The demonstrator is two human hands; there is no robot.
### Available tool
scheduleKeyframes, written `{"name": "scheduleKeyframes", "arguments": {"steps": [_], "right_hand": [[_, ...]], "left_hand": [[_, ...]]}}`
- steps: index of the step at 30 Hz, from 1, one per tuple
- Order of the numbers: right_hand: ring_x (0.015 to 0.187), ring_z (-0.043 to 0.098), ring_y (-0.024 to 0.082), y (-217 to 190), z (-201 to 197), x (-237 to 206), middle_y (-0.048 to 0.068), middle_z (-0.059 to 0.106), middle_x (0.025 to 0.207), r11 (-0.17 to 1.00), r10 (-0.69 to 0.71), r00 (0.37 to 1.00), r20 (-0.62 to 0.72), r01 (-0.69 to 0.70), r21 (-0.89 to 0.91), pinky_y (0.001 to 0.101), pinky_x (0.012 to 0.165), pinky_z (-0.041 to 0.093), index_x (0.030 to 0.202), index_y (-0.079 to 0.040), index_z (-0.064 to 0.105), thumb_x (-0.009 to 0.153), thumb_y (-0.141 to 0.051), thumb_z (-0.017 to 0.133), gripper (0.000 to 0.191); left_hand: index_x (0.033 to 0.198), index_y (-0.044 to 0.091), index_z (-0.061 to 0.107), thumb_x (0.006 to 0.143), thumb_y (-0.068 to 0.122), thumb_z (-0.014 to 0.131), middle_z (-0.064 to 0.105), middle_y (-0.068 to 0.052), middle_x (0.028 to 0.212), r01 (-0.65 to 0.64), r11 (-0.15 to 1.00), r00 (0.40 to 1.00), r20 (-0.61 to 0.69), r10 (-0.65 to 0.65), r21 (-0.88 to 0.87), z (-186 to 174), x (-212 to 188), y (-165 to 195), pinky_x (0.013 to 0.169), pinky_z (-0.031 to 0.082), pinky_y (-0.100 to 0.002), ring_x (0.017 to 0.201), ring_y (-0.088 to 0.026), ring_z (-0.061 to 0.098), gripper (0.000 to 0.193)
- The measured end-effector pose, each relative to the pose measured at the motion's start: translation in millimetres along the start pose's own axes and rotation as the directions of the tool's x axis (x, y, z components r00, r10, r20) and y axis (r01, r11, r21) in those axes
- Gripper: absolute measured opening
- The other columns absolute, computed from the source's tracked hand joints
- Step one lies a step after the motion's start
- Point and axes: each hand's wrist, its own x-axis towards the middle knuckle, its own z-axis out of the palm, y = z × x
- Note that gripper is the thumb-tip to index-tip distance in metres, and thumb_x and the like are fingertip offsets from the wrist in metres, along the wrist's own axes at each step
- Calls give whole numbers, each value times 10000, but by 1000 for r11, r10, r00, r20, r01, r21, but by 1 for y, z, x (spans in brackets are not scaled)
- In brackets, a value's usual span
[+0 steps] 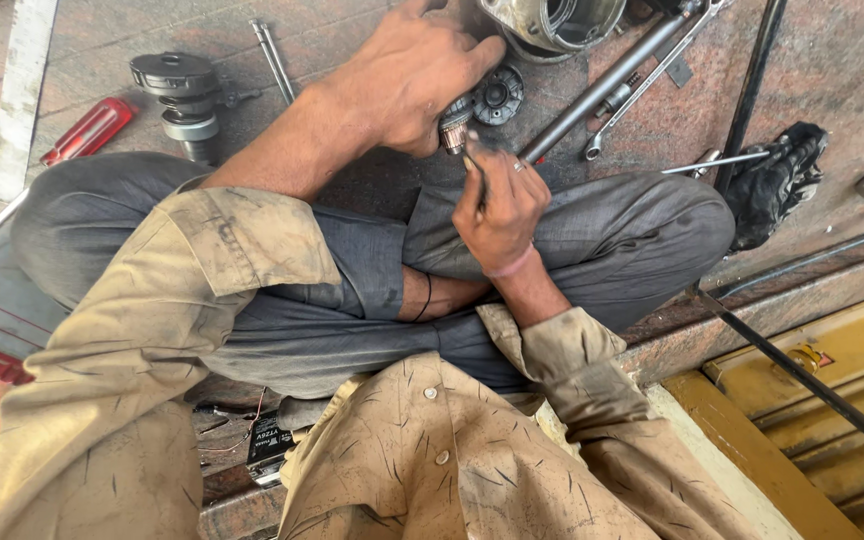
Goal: The person sits cross-legged on the workshop floor holding a small cylindrical motor component, likely a starter armature, and repeatedly works on its copper end with a small hand tool, rotating the part to treat different spots while other motorcycle parts and wrenches lie nearby.
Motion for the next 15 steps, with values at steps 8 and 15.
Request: {"name": "scheduleKeyframes", "arguments": {"steps": [8,15], "right_hand": [[740,676,303,0,0,-9,144,673,862,1000,15,1000,-15,-15,-24,402,677,502,1090,20,659,977,40,650,115],[749,670,328,2,12,-5,148,697,907,1000,7,998,-66,-7,-8,408,687,502,1054,12,627,974,38,638,85]], "left_hand": [[1087,23,628,573,185,821,698,-100,832,9,1000,1000,-16,-9,-8,-5,0,2,877,418,-504,869,-358,693,573],[1098,17,620,638,195,838,701,-85,843,35,998,999,18,-35,-45,-3,-1,4,948,415,-532,873,-336,694,539]]}}
